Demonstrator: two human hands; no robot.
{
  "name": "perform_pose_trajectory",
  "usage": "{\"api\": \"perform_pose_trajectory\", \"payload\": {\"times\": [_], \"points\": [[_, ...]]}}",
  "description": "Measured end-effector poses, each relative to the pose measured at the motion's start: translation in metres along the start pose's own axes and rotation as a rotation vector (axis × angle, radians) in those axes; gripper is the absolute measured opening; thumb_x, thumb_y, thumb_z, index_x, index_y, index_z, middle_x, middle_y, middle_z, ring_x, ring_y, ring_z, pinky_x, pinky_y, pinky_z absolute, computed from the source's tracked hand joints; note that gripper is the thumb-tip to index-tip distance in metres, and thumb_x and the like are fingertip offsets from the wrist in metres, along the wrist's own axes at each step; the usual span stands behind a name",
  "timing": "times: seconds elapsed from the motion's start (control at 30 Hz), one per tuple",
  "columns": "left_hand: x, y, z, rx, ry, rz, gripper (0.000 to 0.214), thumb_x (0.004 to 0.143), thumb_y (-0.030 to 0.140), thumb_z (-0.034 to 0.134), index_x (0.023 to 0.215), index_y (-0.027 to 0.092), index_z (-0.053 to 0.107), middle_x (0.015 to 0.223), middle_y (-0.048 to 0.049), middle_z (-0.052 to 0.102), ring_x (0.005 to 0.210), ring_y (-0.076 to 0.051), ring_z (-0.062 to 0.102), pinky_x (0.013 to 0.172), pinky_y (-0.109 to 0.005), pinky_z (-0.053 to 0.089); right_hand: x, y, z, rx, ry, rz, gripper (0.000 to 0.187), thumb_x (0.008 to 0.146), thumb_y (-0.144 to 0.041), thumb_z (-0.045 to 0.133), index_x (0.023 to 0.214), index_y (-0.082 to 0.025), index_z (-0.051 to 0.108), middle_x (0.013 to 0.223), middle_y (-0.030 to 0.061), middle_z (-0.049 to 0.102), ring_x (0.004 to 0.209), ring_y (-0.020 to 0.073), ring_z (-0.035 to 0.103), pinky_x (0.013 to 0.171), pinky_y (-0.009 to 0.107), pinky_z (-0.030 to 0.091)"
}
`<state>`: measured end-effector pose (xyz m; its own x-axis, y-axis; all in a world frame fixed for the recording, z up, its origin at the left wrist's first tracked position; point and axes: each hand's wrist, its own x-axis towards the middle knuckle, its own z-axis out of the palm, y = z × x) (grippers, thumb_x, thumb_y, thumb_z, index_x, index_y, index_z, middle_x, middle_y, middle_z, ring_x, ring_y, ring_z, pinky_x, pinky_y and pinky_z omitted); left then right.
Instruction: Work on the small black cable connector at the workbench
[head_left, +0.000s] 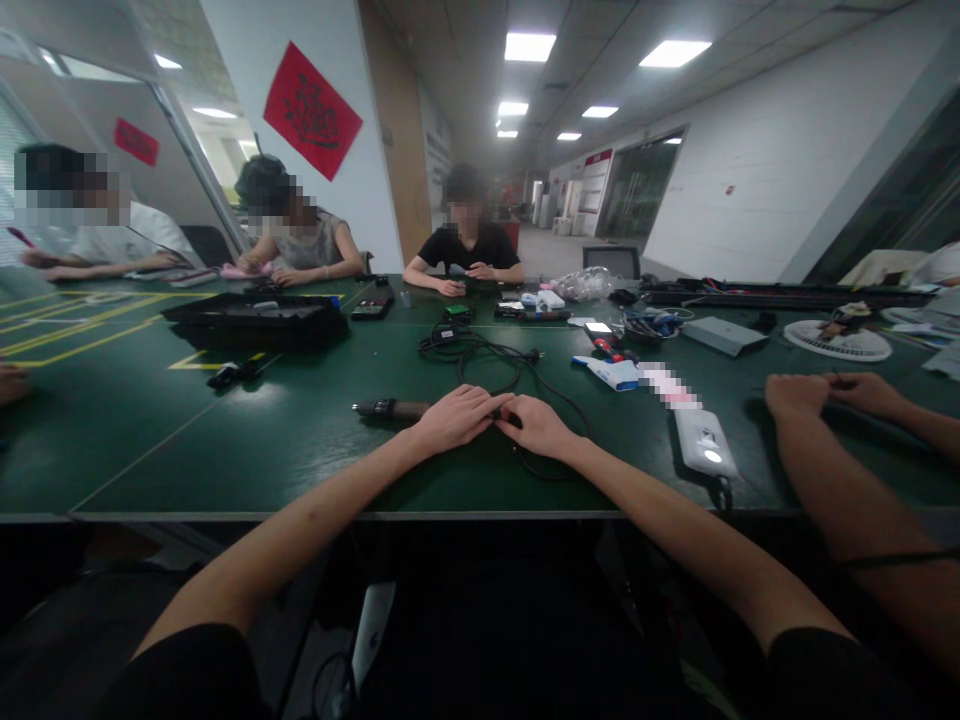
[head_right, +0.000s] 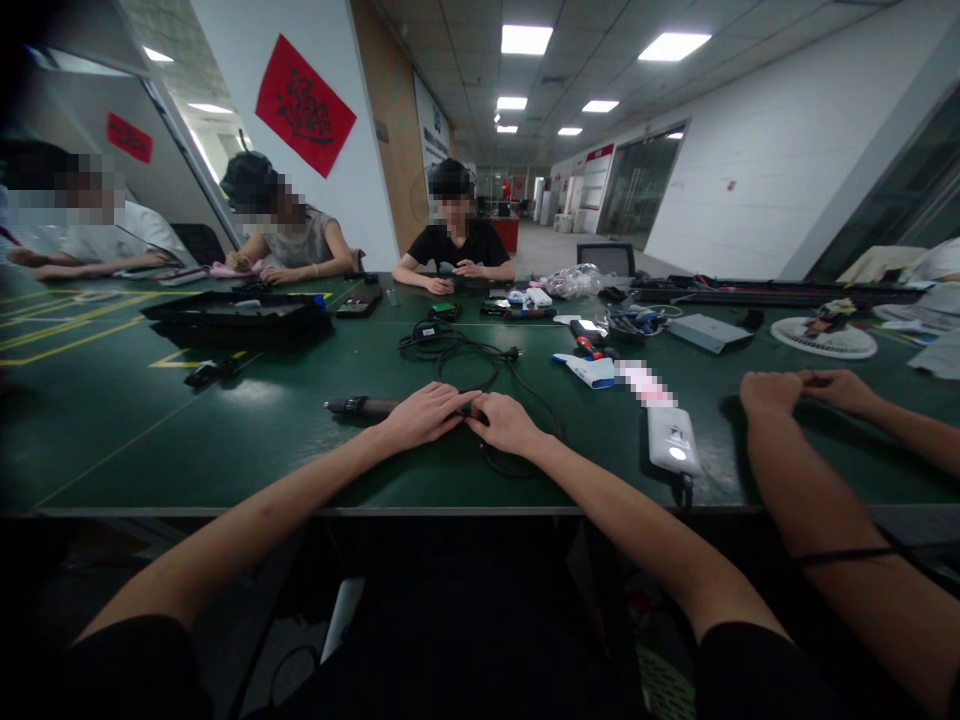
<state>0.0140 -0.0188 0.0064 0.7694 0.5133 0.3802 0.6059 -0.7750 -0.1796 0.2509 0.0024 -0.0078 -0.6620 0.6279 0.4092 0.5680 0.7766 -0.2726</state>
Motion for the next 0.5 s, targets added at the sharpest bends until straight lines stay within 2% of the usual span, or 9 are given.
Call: {"api": "perform_pose_trajectory", "payload": {"times": [0.23,0.37,0.5], "points": [[-0.0014,0.0009,-0.0023,-0.018,-0.019,0.041,0.064,0.103,0.022,0.045,0.164,0.02,0.025,0.127,-0.011,0.063,0.122,-0.025,0.056,0.108,-0.039,0.042,-0.0003,-0.0029,-0.0008,0.002,0.007,0.02,0.013,0.096,-0.025,0.07,0.086,-0.018,0.066,0.093,0.0055,0.071,0.086,0.0192,0.063,0.081,0.031,0.045],[-0.0003,0.0013,-0.0024,0.011,-0.024,0.003,0.062,0.105,0.026,0.045,0.164,0.018,0.025,0.121,-0.0107,0.064,0.116,-0.026,0.058,0.104,-0.04,0.044,-0.0003,-0.0018,-0.0009,-0.003,0.003,0.004,0.01,0.095,-0.024,0.071,0.088,-0.018,0.067,0.093,0.0054,0.07,0.086,0.0193,0.062,0.081,0.031,0.045],[-0.0007,0.002,-0.0035,-0.015,-0.01,0.022,0.065,0.104,0.027,0.047,0.164,0.018,0.025,0.124,-0.0119,0.064,0.119,-0.026,0.058,0.105,-0.04,0.044,-0.0002,0.0,0.0001,0.005,-0.001,0.001,0.011,0.096,-0.023,0.07,0.087,-0.018,0.066,0.092,0.0052,0.07,0.086,0.0189,0.062,0.081,0.03,0.045]]}}
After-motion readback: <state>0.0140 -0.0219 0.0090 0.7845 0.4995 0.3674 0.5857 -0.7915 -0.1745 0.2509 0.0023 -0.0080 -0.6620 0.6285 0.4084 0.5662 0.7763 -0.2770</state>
